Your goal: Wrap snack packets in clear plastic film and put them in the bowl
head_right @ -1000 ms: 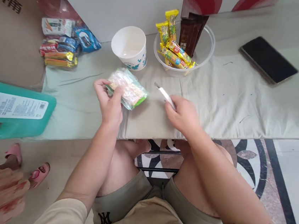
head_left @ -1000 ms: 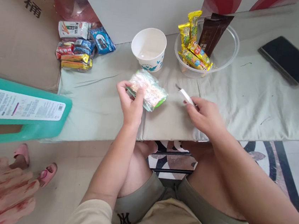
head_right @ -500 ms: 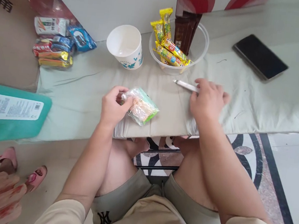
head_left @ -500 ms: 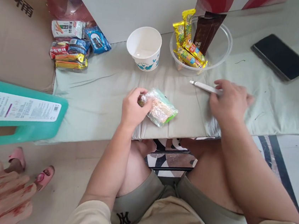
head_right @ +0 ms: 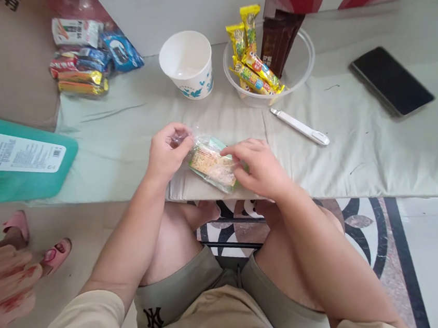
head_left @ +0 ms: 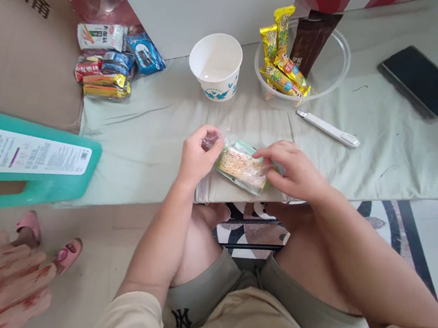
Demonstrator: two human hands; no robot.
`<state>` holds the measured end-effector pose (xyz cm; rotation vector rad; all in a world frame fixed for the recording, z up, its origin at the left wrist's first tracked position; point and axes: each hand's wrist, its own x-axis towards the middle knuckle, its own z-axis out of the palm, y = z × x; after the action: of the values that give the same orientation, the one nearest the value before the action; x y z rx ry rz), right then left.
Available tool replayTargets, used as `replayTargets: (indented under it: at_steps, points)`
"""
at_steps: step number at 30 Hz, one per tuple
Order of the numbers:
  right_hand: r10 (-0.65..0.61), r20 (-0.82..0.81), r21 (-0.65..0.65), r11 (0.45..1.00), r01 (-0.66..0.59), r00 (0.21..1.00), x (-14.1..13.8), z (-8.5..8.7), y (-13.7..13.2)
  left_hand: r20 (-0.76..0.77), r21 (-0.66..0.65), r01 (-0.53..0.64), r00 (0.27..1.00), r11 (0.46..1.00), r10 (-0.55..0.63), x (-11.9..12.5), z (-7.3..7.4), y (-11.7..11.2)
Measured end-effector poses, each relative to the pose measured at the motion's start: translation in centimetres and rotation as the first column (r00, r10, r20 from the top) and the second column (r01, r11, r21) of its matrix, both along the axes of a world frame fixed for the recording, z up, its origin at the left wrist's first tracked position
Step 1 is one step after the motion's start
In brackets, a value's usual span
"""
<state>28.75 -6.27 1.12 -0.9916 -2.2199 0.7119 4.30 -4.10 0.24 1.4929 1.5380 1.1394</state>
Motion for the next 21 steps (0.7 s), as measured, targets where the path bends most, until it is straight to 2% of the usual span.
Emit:
replayTargets:
  at_steps: [2, 4, 7, 10, 12, 14, 15, 16, 18, 19, 21]
  points:
    - [-0.054, -0.002, 0.017, 0.998, 0.054, 0.999, 0.6, 0.0, 0.4, 0.053, -0.011, -0.063, 0.997, 0.998, 0.063, -0.2, 0.0, 0.3]
    - [-0.168, -0.027, 0.033, 0.985, 0.168, 0.985, 1.6, 0.1, 0.7, 0.124, -0.023, -0.136, 0.983, 0.990, 0.138, -0.7, -0.2, 0.6]
    - [-0.410, -0.070, 0.046, 0.909, 0.413, 0.909, 3.1, -0.1, 1.0, 0.153, -0.074, -0.200, 0.966, 0.977, 0.209, -1.7, -0.6, 0.8]
    - [-0.591, -0.035, 0.040, 0.805, 0.592, 0.806, 4.3, -0.6, 1.0, 0.029, -0.091, -0.233, 0.971, 0.968, 0.236, -2.5, -1.0, 0.5]
    - [-0.681, -0.035, 0.054, 0.729, 0.682, 0.731, 4.6, -0.6, 0.9, -0.108, -0.003, -0.254, 0.962, 0.967, 0.252, -2.7, -1.0, 0.2]
    - [-0.729, -0.099, 0.079, 0.672, 0.736, 0.677, 4.6, -0.4, 0.7, -0.236, 0.141, -0.196, 0.945, 0.970, 0.226, -2.5, -0.9, 0.0]
    - [-0.720, -0.129, 0.085, 0.677, 0.731, 0.682, 4.4, -0.2, 0.5, -0.295, 0.202, -0.129, 0.937, 0.971, 0.186, -2.4, -0.9, -0.1]
    - [-0.686, -0.139, 0.090, 0.709, 0.699, 0.714, 4.2, 0.0, 0.3, -0.353, 0.239, -0.049, 0.926, 0.970, 0.133, -2.2, -0.9, -0.1]
    - [-0.573, -0.076, 0.105, 0.809, 0.578, 0.816, 3.6, 0.2, 0.0, -0.448, 0.252, 0.083, 0.893, 0.964, 0.040, -1.9, -0.9, -0.1]
    - [-0.516, -0.011, 0.112, 0.851, 0.514, 0.857, 3.4, 0.3, -0.1, -0.479, 0.240, 0.113, 0.878, 0.964, 0.016, -1.7, -1.0, 0.0]
    - [-0.457, 0.108, 0.129, 0.887, 0.444, 0.883, 2.9, 0.2, -0.2, -0.500, 0.222, 0.115, 0.866, 0.968, 0.012, -1.6, -1.0, 0.1]
